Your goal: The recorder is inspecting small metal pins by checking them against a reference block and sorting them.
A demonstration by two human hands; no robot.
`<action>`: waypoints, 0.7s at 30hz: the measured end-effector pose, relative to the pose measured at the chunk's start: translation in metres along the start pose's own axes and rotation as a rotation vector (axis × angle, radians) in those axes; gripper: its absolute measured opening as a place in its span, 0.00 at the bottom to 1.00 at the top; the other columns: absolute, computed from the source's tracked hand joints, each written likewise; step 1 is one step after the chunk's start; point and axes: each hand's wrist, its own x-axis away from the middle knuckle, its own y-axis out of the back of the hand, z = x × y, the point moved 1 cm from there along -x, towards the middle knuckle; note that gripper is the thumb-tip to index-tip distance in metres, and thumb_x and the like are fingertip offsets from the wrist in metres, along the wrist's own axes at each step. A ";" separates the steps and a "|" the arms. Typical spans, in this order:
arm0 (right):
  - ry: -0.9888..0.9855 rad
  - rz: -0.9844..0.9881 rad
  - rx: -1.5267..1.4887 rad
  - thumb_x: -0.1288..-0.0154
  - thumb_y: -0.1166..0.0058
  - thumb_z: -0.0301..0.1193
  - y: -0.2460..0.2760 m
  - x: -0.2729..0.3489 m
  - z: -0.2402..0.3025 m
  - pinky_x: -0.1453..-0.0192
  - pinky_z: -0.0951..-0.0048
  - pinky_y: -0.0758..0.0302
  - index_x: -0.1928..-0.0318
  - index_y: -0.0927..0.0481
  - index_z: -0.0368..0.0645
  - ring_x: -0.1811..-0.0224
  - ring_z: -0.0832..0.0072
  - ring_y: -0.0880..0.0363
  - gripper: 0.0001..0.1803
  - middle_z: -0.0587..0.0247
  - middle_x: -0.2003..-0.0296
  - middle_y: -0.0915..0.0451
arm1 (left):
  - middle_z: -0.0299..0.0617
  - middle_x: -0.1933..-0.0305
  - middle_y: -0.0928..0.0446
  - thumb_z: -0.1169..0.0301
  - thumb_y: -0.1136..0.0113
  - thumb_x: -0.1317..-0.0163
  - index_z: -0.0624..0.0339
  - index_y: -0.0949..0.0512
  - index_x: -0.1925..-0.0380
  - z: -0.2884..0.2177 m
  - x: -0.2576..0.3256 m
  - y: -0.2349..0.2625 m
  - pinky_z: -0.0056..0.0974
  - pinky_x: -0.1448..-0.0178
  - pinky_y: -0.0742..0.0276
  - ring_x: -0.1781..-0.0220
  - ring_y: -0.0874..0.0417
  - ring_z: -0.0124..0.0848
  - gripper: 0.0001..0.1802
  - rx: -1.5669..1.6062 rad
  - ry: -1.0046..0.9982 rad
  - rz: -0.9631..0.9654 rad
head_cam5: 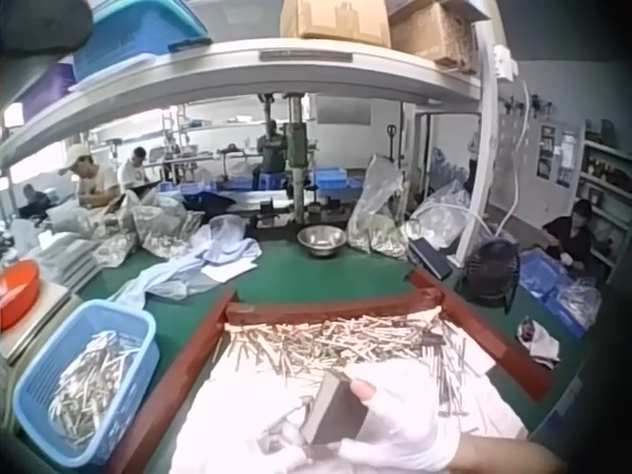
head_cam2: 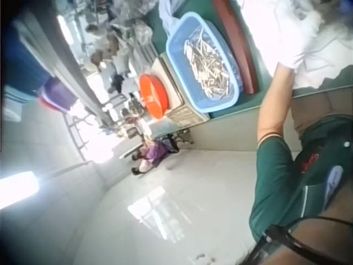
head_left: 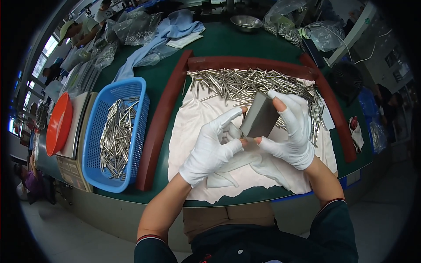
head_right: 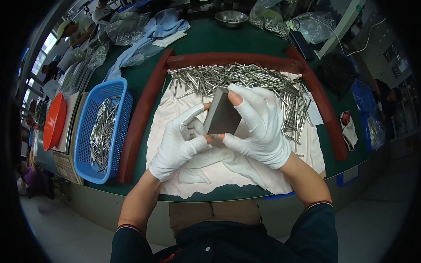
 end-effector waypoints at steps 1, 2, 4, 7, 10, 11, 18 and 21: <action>0.026 0.024 0.026 0.65 0.28 0.32 0.000 -0.001 -0.001 0.43 0.58 0.32 0.32 0.34 0.48 0.46 0.58 0.30 0.52 0.56 0.40 0.28 | 0.34 0.65 0.25 0.84 0.37 0.44 0.65 0.34 0.33 0.000 0.000 0.001 0.28 0.57 0.24 0.66 0.26 0.18 0.36 -0.036 0.020 0.045; 0.039 0.018 0.009 0.65 0.28 0.32 -0.002 -0.002 -0.002 0.43 0.58 0.32 0.32 0.34 0.48 0.46 0.58 0.30 0.52 0.56 0.40 0.28 | 0.34 0.65 0.25 0.84 0.37 0.44 0.65 0.34 0.33 -0.002 -0.001 0.001 0.28 0.57 0.24 0.66 0.26 0.18 0.36 -0.035 0.019 0.045; 0.042 0.026 0.017 0.65 0.28 0.32 -0.002 -0.002 -0.003 0.43 0.58 0.32 0.32 0.34 0.48 0.46 0.58 0.30 0.52 0.56 0.40 0.28 | 0.34 0.66 0.26 0.84 0.36 0.44 0.65 0.34 0.33 -0.007 0.000 0.000 0.28 0.56 0.24 0.67 0.26 0.18 0.37 -0.015 0.052 0.047; 0.052 0.052 0.084 0.65 0.28 0.31 -0.002 0.001 -0.008 0.42 0.58 0.32 0.32 0.34 0.47 0.46 0.58 0.30 0.52 0.56 0.40 0.28 | 0.31 0.69 0.28 0.84 0.39 0.43 0.63 0.35 0.32 -0.002 0.000 0.002 0.24 0.61 0.27 0.69 0.29 0.16 0.36 0.004 0.035 0.036; 0.024 0.039 0.089 0.65 0.28 0.31 0.000 0.003 -0.008 0.42 0.58 0.32 0.32 0.34 0.46 0.46 0.58 0.30 0.52 0.56 0.41 0.27 | 0.31 0.68 0.28 0.83 0.39 0.43 0.63 0.35 0.32 -0.007 0.000 -0.001 0.25 0.62 0.27 0.68 0.28 0.17 0.36 0.104 0.013 -0.013; -0.012 0.005 0.034 0.66 0.28 0.31 0.002 0.003 -0.007 0.42 0.57 0.33 0.32 0.34 0.45 0.46 0.57 0.30 0.53 0.56 0.41 0.27 | 0.31 0.68 0.28 0.83 0.39 0.43 0.63 0.35 0.32 -0.005 -0.001 -0.001 0.25 0.62 0.27 0.68 0.28 0.17 0.36 0.104 0.013 -0.014; -0.006 0.018 0.000 0.67 0.27 0.31 0.000 0.001 -0.002 0.42 0.58 0.32 0.33 0.34 0.44 0.46 0.58 0.30 0.53 0.56 0.41 0.27 | 0.36 0.61 0.24 0.83 0.34 0.44 0.62 0.34 0.32 -0.003 0.002 0.000 0.26 0.56 0.25 0.61 0.23 0.21 0.37 0.001 0.058 0.049; 0.039 0.020 0.072 0.67 0.28 0.31 0.000 0.001 -0.006 0.43 0.58 0.32 0.33 0.34 0.44 0.46 0.58 0.30 0.53 0.56 0.42 0.27 | 0.35 0.60 0.24 0.83 0.37 0.43 0.63 0.35 0.32 -0.006 0.001 -0.003 0.26 0.58 0.25 0.63 0.25 0.19 0.36 -0.042 -0.035 0.003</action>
